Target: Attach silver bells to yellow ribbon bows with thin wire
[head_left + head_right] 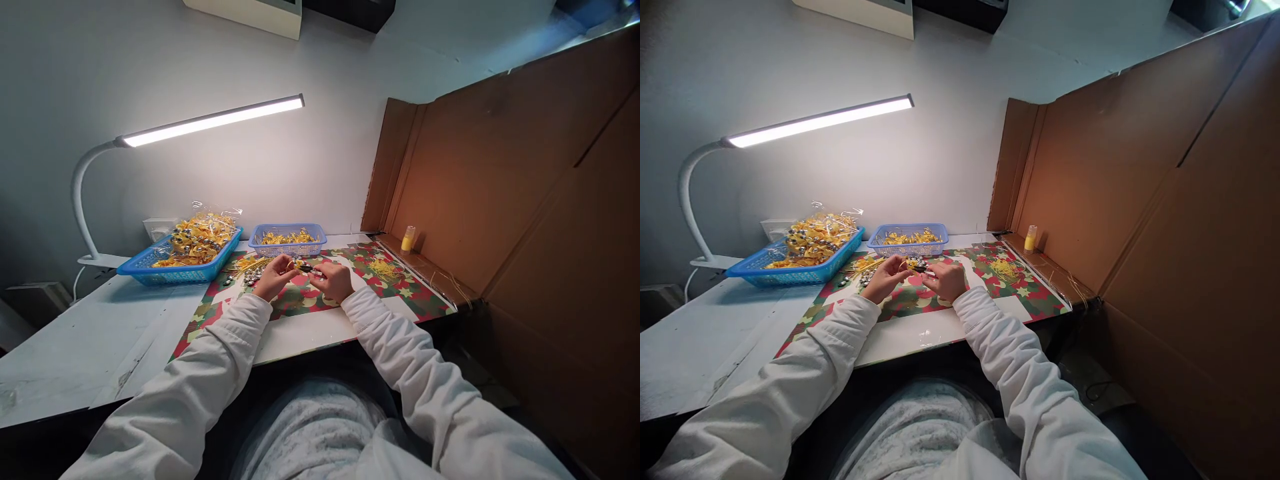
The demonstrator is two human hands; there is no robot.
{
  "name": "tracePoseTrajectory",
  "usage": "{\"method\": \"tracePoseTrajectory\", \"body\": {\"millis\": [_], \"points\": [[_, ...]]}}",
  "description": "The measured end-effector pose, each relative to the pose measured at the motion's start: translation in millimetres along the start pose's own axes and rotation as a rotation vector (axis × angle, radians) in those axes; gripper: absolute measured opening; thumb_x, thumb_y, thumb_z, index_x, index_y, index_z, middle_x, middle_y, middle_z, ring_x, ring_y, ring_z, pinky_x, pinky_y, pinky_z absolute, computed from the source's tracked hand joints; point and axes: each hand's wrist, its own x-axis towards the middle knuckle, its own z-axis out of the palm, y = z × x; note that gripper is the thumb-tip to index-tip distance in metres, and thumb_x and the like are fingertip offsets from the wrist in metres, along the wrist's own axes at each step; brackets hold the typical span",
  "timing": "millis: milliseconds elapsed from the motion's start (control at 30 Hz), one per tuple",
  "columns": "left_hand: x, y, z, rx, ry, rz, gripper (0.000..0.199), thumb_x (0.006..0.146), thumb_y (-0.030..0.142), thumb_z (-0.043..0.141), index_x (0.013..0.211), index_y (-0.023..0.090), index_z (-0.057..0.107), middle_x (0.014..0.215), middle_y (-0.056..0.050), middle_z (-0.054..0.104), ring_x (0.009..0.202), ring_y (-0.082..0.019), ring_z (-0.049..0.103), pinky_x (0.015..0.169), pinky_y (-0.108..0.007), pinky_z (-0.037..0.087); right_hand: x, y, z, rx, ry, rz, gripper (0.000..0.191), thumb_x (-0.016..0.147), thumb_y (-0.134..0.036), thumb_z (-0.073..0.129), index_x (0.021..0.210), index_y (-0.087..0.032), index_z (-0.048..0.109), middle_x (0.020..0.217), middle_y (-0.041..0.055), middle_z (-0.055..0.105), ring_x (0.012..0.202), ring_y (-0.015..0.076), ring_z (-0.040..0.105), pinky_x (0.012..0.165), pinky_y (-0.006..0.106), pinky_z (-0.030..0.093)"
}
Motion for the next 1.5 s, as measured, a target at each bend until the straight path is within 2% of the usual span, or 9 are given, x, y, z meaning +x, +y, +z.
{"method": "tracePoseTrajectory", "body": {"millis": [200, 467, 667, 967, 1233, 1500], "points": [[1.0, -1.3, -0.5, -0.003, -0.006, 0.000, 0.036, 0.062, 0.034, 0.078, 0.070, 0.020, 0.045, 0.065, 0.006, 0.045, 0.057, -0.009, 0.044, 0.053, -0.022, 0.037, -0.3, 2.6, 1.0, 0.003, -0.026, -0.022, 0.027, 0.087, -0.040, 0.058, 0.089, -0.020, 0.075, 0.072, 0.0041, 0.071, 0.069, 0.0150, 0.062, 0.063, 0.025, 0.040], [0.5, 0.2, 0.1, 0.016, -0.003, -0.028, 0.031, 0.062, 0.031, 0.073, 0.072, 0.020, 0.046, 0.066, 0.007, 0.045, 0.057, -0.008, 0.043, 0.053, -0.021, 0.036, -0.4, 4.7, 2.9, 0.014, 0.030, -0.073, 0.025, 0.087, -0.038, 0.059, 0.083, -0.019, 0.074, 0.067, 0.0033, 0.070, 0.063, 0.0138, 0.060, 0.060, 0.025, 0.037], [0.7, 0.8, 0.8, 0.006, 0.025, -0.068, 0.029, 0.061, 0.031, 0.070, 0.078, 0.019, 0.050, 0.072, 0.004, 0.051, 0.059, -0.009, 0.044, 0.052, -0.021, 0.036, -0.7, 4.0, 3.4, 0.043, 0.032, -0.046, 0.024, 0.087, -0.037, 0.059, 0.083, -0.019, 0.074, 0.069, 0.0035, 0.071, 0.064, 0.0142, 0.060, 0.061, 0.025, 0.037], [1.2, -0.2, 1.4, 0.029, 0.013, -0.048, 0.027, 0.061, 0.029, 0.068, 0.074, 0.020, 0.046, 0.067, 0.006, 0.045, 0.057, -0.008, 0.042, 0.053, -0.021, 0.036, -0.3, 0.4, -1.0, 0.088, -0.004, 0.027, 0.025, 0.084, -0.038, 0.060, 0.085, -0.017, 0.074, 0.070, 0.0044, 0.071, 0.065, 0.0150, 0.061, 0.063, 0.025, 0.038], [1.8, -0.9, 0.4, 0.041, 0.010, -0.038, 0.027, 0.061, 0.029, 0.067, 0.074, 0.020, 0.045, 0.067, 0.006, 0.045, 0.057, -0.008, 0.042, 0.052, -0.021, 0.036, 0.2, 1.4, 0.9, 0.096, -0.030, 0.010, 0.027, 0.086, -0.040, 0.059, 0.088, -0.018, 0.073, 0.078, 0.0060, 0.073, 0.070, 0.0163, 0.063, 0.064, 0.026, 0.039], [1.6, 0.1, 1.3, 0.051, 0.006, -0.037, 0.025, 0.062, 0.028, 0.066, 0.074, 0.020, 0.046, 0.068, 0.006, 0.045, 0.058, -0.009, 0.042, 0.053, -0.022, 0.036, -0.2, 2.3, 1.7, 0.101, -0.031, 0.001, 0.025, 0.088, -0.038, 0.057, 0.085, -0.019, 0.073, 0.075, 0.0052, 0.073, 0.067, 0.0151, 0.061, 0.063, 0.025, 0.039]]}}
